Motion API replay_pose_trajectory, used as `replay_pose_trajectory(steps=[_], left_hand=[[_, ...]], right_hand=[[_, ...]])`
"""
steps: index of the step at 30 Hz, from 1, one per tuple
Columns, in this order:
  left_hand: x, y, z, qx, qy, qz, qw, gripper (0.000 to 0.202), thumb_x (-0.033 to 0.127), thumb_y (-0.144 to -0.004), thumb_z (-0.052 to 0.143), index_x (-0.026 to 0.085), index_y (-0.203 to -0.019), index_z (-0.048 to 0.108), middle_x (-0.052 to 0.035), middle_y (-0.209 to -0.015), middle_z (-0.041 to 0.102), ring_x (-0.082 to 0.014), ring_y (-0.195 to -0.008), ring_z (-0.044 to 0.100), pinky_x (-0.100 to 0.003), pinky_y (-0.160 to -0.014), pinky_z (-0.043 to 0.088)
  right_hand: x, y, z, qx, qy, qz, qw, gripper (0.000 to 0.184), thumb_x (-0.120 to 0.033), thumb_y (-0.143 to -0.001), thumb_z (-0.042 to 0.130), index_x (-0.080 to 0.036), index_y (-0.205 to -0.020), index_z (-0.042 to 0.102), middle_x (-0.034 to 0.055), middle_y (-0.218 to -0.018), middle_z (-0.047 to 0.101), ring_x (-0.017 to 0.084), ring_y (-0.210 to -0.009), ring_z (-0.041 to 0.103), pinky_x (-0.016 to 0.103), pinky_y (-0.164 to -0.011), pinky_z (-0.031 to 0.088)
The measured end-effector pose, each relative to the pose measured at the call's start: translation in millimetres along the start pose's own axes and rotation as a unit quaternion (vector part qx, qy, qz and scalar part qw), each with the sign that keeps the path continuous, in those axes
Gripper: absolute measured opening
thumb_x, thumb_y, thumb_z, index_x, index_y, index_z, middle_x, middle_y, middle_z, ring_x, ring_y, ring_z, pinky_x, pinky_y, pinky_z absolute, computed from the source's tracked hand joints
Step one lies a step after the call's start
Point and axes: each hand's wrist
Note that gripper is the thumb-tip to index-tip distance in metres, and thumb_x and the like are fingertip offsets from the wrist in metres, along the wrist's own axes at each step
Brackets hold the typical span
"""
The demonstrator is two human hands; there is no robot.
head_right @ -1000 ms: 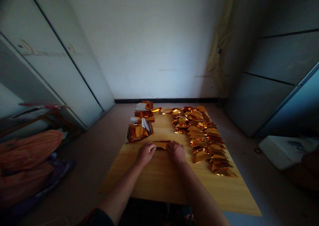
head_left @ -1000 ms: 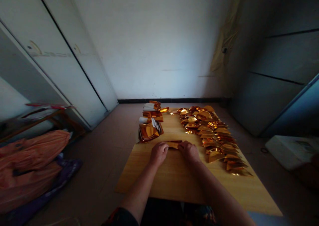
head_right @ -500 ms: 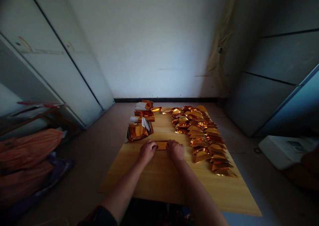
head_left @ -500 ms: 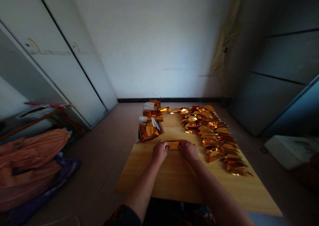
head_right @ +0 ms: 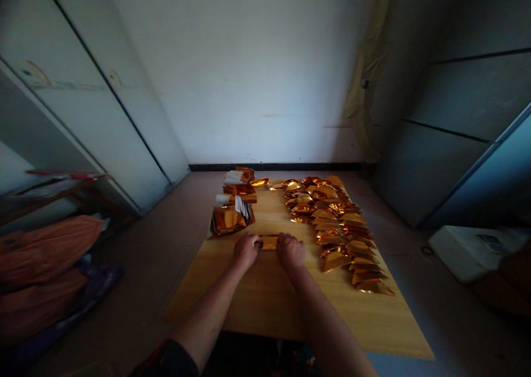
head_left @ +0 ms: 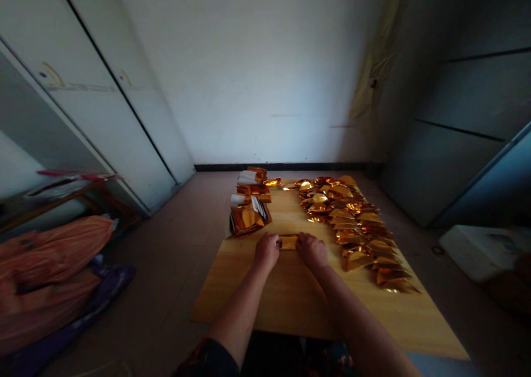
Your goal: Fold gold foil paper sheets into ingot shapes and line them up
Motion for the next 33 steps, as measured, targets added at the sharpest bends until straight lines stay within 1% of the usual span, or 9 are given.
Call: replay_pose_trajectory(steps=[7,10,12,16,21,24,27,30,33], left_hand=[[3.3,8.8,3.5,0.024,-0.051,0.026,0.998,0.022,0.008,-0.081,0.047,0.020,-0.086,0.064,-0.0049,-0.093,0.058,-0.0151,-0.087,0.055,-0.024,-0.075,0.039],[5.5,13.2,3.1,0.040,-0.103,0.060,0.992,0.024,0.007,-0.083,0.044,0.021,-0.086,0.063,-0.0057,-0.091,0.057,-0.0174,-0.088,0.053,-0.027,-0.075,0.038],[7.4,14.8,2.1,0.044,-0.136,0.082,0.986,0.025,0.008,-0.084,0.042,0.022,-0.086,0.063,-0.0061,-0.090,0.056,-0.0190,-0.088,0.051,-0.029,-0.075,0.038],[9.6,15.0,0.6,0.040,-0.153,0.104,0.982,0.025,0.009,-0.085,0.040,0.021,-0.085,0.062,-0.0068,-0.090,0.057,-0.0206,-0.090,0.051,-0.031,-0.077,0.037],[9.6,13.5,-1.4,0.020,-0.114,0.078,0.990,0.029,0.002,-0.080,0.041,0.021,-0.088,0.061,-0.0069,-0.093,0.058,-0.0190,-0.090,0.052,-0.029,-0.079,0.037],[11.2,12.8,-4.3,0.004,-0.104,0.055,0.993,0.024,0.004,-0.080,0.044,0.020,-0.083,0.062,-0.0077,-0.092,0.059,-0.0195,-0.091,0.054,-0.030,-0.079,0.037],[12.1,12.9,-7.2,0.005,-0.095,0.034,0.995,0.017,0.008,-0.079,0.049,0.019,-0.082,0.062,-0.0073,-0.092,0.061,-0.0200,-0.094,0.054,-0.031,-0.081,0.037],[11.0,13.8,-9.1,0.015,-0.084,0.019,0.996,0.010,0.015,-0.078,0.054,0.020,-0.081,0.063,-0.0048,-0.092,0.062,-0.0199,-0.094,0.054,-0.032,-0.082,0.036],[9.4,14.9,-10.0,0.020,-0.078,0.015,0.997,0.007,0.023,-0.079,0.056,0.021,-0.081,0.063,-0.0036,-0.091,0.063,-0.0199,-0.095,0.054,-0.033,-0.083,0.035]], right_hand=[[4.2,1.2,-1.9,0.018,-0.016,-0.004,1.000,0.015,-0.026,-0.086,0.049,-0.022,-0.094,0.061,0.0047,-0.098,0.061,0.016,-0.083,0.060,0.025,-0.067,0.036],[6.8,2.3,0.7,0.036,-0.015,-0.036,0.999,0.016,-0.027,-0.089,0.047,-0.022,-0.092,0.061,0.0048,-0.097,0.060,0.015,-0.087,0.059,0.023,-0.068,0.036],[6.9,3.2,2.1,0.031,-0.012,-0.051,0.998,0.019,-0.026,-0.091,0.043,-0.022,-0.093,0.061,0.0048,-0.096,0.062,0.015,-0.086,0.060,0.024,-0.070,0.036],[2.8,4.7,-0.5,0.009,-0.008,-0.038,0.999,0.020,-0.023,-0.092,0.041,-0.021,-0.094,0.061,0.0060,-0.097,0.065,0.015,-0.085,0.062,0.025,-0.071,0.036],[-5.5,4.5,-4.9,0.002,0.012,-0.008,1.000,0.021,-0.019,-0.090,0.039,-0.018,-0.097,0.059,0.0099,-0.097,0.065,0.019,-0.088,0.063,0.027,-0.073,0.038],[-8.6,3.4,-4.5,-0.002,0.016,0.002,1.000,0.023,-0.020,-0.091,0.037,-0.018,-0.098,0.059,0.0107,-0.097,0.065,0.020,-0.090,0.063,0.030,-0.075,0.039],[-10.2,2.8,-4.3,-0.005,0.015,0.012,1.000,0.025,-0.021,-0.092,0.035,-0.018,-0.098,0.059,0.0106,-0.097,0.065,0.020,-0.089,0.063,0.031,-0.075,0.039],[-12.5,3.4,-4.9,0.001,0.004,0.024,1.000,0.020,-0.030,-0.088,0.045,-0.018,-0.096,0.059,0.0095,-0.097,0.065,0.021,-0.090,0.062,0.032,-0.076,0.039],[-16.1,3.6,-5.0,0.005,-0.007,0.033,0.999,0.030,-0.045,-0.080,0.056,-0.019,-0.095,0.058,0.0084,-0.097,0.064,0.023,-0.093,0.061,0.036,-0.079,0.039]])
Point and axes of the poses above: each hand's wrist, its own y-axis away from the middle knuckle, its own z-axis out of the palm, x = y × z
